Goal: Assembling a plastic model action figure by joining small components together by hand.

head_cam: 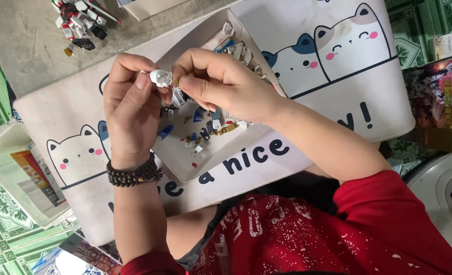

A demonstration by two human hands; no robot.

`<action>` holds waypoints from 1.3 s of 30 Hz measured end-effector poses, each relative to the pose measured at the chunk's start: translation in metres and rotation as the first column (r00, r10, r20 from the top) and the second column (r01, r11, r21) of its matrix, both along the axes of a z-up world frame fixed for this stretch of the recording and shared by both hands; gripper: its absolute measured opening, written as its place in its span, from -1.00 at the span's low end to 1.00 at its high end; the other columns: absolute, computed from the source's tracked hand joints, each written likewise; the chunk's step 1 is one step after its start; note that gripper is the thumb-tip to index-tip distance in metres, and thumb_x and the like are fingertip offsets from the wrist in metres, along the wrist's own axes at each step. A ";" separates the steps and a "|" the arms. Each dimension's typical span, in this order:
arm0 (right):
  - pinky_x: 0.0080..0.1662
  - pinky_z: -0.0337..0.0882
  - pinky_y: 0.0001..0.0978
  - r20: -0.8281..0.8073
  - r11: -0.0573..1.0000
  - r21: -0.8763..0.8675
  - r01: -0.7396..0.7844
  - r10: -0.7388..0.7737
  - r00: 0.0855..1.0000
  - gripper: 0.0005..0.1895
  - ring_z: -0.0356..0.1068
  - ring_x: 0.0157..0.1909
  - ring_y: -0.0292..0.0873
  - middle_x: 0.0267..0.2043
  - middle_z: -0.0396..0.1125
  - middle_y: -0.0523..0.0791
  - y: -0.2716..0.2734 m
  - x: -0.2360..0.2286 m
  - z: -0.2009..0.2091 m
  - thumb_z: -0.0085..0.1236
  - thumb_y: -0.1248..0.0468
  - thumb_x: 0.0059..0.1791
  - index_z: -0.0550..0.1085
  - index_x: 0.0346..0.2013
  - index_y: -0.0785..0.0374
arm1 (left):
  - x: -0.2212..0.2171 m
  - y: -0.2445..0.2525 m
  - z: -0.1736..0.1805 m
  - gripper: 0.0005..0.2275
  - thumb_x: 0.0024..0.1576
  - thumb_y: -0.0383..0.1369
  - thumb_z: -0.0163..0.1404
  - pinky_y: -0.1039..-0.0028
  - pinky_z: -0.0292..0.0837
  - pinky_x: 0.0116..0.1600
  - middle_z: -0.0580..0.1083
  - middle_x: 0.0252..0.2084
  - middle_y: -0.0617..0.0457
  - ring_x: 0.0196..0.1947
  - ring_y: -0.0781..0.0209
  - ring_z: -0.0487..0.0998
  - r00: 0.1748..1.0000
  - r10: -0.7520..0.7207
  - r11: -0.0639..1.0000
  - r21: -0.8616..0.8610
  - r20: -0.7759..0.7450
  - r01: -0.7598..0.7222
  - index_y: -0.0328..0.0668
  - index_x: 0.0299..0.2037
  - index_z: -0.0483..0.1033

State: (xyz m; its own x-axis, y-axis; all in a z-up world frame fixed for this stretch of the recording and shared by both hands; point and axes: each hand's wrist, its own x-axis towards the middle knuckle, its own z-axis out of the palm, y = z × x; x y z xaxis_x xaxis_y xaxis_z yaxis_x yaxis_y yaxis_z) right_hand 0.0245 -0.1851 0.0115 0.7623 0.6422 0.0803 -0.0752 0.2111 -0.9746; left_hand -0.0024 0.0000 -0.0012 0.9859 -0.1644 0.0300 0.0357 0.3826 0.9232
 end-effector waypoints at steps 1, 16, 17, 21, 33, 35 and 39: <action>-0.41 0.18 -0.63 -0.024 0.999 0.036 -0.034 0.034 0.999 -0.85 0.09 -0.46 -0.38 -0.36 0.15 -0.20 0.000 0.001 -0.002 -0.19 0.20 0.06 0.26 -0.23 0.23 | 0.000 0.000 0.000 -0.88 0.17 -0.34 -0.08 0.64 0.30 -0.31 0.33 -0.36 0.07 -0.44 0.31 0.34 1.000 0.003 1.000 0.003 0.006 -0.003 -0.17 -0.19 0.31; -0.37 0.17 -0.48 0.443 0.950 -0.221 0.221 -0.104 0.891 -0.99 0.13 -0.43 -0.23 -0.41 0.14 -0.14 -0.015 0.015 0.000 -0.18 0.44 0.06 0.25 -0.26 0.31 | 0.001 0.001 -0.002 -0.84 0.19 -0.33 -0.11 0.65 0.30 -0.30 0.34 -0.40 0.07 -0.46 0.32 0.35 0.998 0.064 0.998 0.025 -0.023 -0.064 -0.25 -0.15 0.35; -0.28 0.17 -0.30 0.753 0.850 -0.285 0.444 -0.088 0.652 -0.88 0.19 -0.34 -0.07 -0.33 0.20 -0.04 -0.017 0.018 -0.004 -0.13 0.58 0.02 0.24 -0.31 0.35 | 0.001 0.002 -0.002 -0.83 0.19 -0.32 -0.11 0.66 0.29 -0.29 0.33 -0.42 0.07 -0.46 0.30 0.35 0.997 0.075 0.997 0.031 -0.036 -0.074 -0.26 -0.16 0.35; -0.42 0.28 -0.30 0.782 0.720 -0.534 0.444 0.221 0.582 -0.93 0.26 -0.39 -0.11 -0.30 0.22 -0.03 -0.019 0.020 -0.015 -0.01 0.52 0.01 0.30 -0.34 0.38 | 0.001 0.004 -0.004 -0.85 0.19 -0.29 -0.10 0.65 0.30 -0.31 0.34 -0.42 0.09 -0.46 0.29 0.39 0.995 0.092 0.996 -0.006 -0.044 -0.092 -0.20 -0.19 0.34; -0.38 0.41 -0.22 0.490 0.546 -0.833 0.096 0.644 0.588 -0.90 0.39 -0.34 -0.28 -0.29 0.36 -0.24 -0.016 0.006 0.000 -0.07 0.28 0.03 0.43 -0.30 0.11 | 0.005 0.008 -0.007 -0.87 0.24 -0.31 -0.14 0.59 0.23 -0.29 0.30 -0.36 0.09 -0.43 0.30 0.29 1.000 0.027 0.986 -0.166 0.005 -0.026 -0.18 -0.15 0.30; -0.33 0.44 -0.16 0.224 0.399 -0.907 -0.138 0.731 0.645 -0.77 0.41 -0.40 -0.09 -0.34 0.36 -0.16 -0.011 0.003 -0.002 -0.01 0.42 -0.10 0.43 -0.17 0.15 | 0.004 0.008 -0.006 -0.87 0.22 -0.32 -0.15 0.59 0.19 -0.30 0.28 -0.39 0.07 -0.45 0.26 0.30 0.999 0.042 0.986 -0.159 -0.022 -0.045 -0.20 -0.17 0.29; -0.37 0.50 -0.39 0.392 0.472 -0.880 0.053 0.657 0.644 -0.86 0.38 -0.32 -0.24 -0.33 0.32 -0.15 -0.013 0.006 -0.013 -0.02 0.42 -0.04 0.42 -0.22 0.20 | 0.006 0.010 -0.007 -0.86 0.21 -0.31 -0.13 0.58 0.24 -0.26 0.28 -0.39 0.07 -0.44 0.27 0.28 0.999 0.043 0.980 -0.194 -0.023 -0.046 -0.20 -0.17 0.30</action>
State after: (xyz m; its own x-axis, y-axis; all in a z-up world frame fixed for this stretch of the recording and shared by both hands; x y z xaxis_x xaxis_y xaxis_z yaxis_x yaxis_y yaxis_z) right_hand 0.0305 -0.1982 -0.0012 0.4640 0.8513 -0.2448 0.7063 -0.5224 -0.4778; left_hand 0.0032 0.0096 -0.0084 0.9928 -0.1131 0.0392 0.0306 0.5565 0.8303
